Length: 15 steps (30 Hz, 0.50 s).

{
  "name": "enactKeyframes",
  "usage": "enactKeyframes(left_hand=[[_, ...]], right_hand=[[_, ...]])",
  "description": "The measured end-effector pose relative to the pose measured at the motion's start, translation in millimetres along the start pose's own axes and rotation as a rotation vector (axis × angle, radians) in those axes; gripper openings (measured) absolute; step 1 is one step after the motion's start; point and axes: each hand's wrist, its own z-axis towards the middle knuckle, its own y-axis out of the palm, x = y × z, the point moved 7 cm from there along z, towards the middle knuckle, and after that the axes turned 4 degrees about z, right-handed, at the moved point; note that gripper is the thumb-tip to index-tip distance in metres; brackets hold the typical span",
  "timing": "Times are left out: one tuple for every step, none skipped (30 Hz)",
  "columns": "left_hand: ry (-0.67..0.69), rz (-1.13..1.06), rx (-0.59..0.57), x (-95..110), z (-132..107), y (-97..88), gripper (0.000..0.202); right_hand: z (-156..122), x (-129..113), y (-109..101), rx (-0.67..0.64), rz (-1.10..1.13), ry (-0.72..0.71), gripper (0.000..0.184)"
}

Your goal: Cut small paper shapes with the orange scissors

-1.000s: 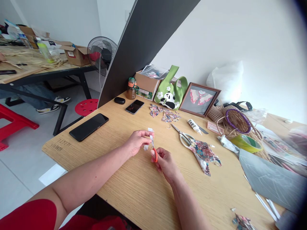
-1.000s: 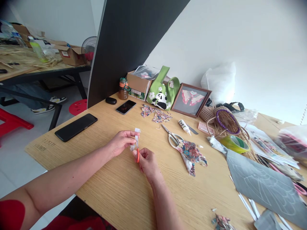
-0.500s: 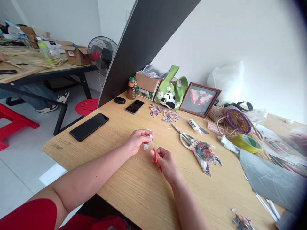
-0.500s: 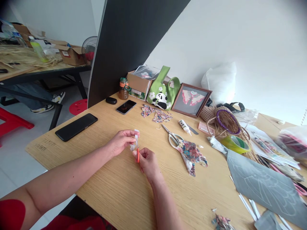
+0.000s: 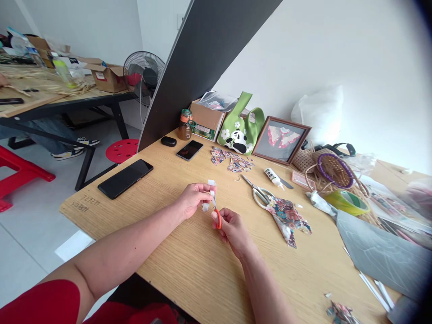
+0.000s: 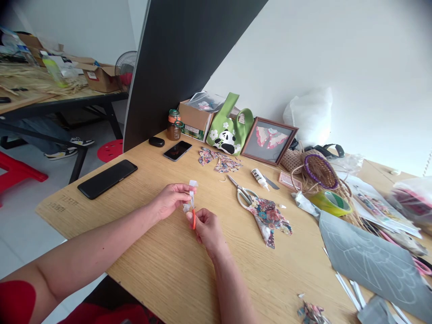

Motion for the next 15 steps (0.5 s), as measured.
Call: enactKeyframes(left_hand=[[-0.002, 0.008, -0.003, -0.1, -0.3, 0.4, 0.027], [-0.003, 0.014, -0.004, -0.2, -0.7, 0.8, 0.027], [-0.004, 0.019, -0.005, -0.1, -1.2, 1.3, 0.027], [-0.005, 0.023, -0.007, 0.1, -1.7, 1.8, 0.027], [-0.005, 0.026, -0.007, 0.4, -2.3, 2.2, 0.027], [-0.006, 0.028, -0.008, 0.7, -2.9, 2.6, 0.027], [-0.007, 0.031, -0.008, 0.9, -3.4, 3.0, 0.027], [-0.006, 0.034, -0.008, 1.2, -3.9, 3.4, 0.027], [-0.005, 0.037, -0.01, 1.5, -4.2, 3.7, 0.027], [-0.005, 0.039, -0.011, 1.6, -4.4, 3.9, 0.028], [-0.005, 0.04, -0.014, 1.7, -4.5, 4.2, 0.028], [-0.004, 0.04, -0.016, 1.7, -4.4, 4.4, 0.028], [-0.004, 0.039, -0.016, 1.6, -4.4, 4.4, 0.028], [-0.005, 0.037, -0.015, 1.4, -4.2, 4.4, 0.028], [-0.006, 0.035, -0.013, 1.2, -4.0, 4.2, 0.027]], right_hand=[[0.1, 0.0, 0.1, -0.003, 0.002, -0.003, 0.05], [0.2, 0.1, 0.2, -0.005, 0.004, -0.006, 0.05], [0.3, 0.2, 0.1, -0.006, 0.006, -0.008, 0.05], [0.4, 0.3, 0.0, -0.006, 0.008, -0.009, 0.051], [0.5, 0.5, 0.0, -0.007, 0.009, -0.009, 0.051], [0.6, 0.7, -0.1, -0.008, 0.009, -0.008, 0.051], [0.7, 0.7, -0.2, -0.008, 0.008, -0.007, 0.052], [0.8, 0.7, -0.3, -0.007, 0.007, -0.006, 0.052], [0.9, 0.8, -0.4, -0.008, 0.006, -0.004, 0.052], [0.9, 0.8, -0.5, -0.009, 0.006, -0.002, 0.053], [1.0, 0.8, -0.5, -0.01, 0.006, 0.0, 0.053], [1.1, 0.9, -0.6, -0.01, 0.008, 0.0, 0.053], [1.3, 1.1, -0.6, -0.011, 0.01, -0.001, 0.053], [1.5, 1.3, -0.7, -0.011, 0.011, -0.004, 0.053], [1.8, 1.6, -0.8, -0.01, 0.012, -0.006, 0.054]])
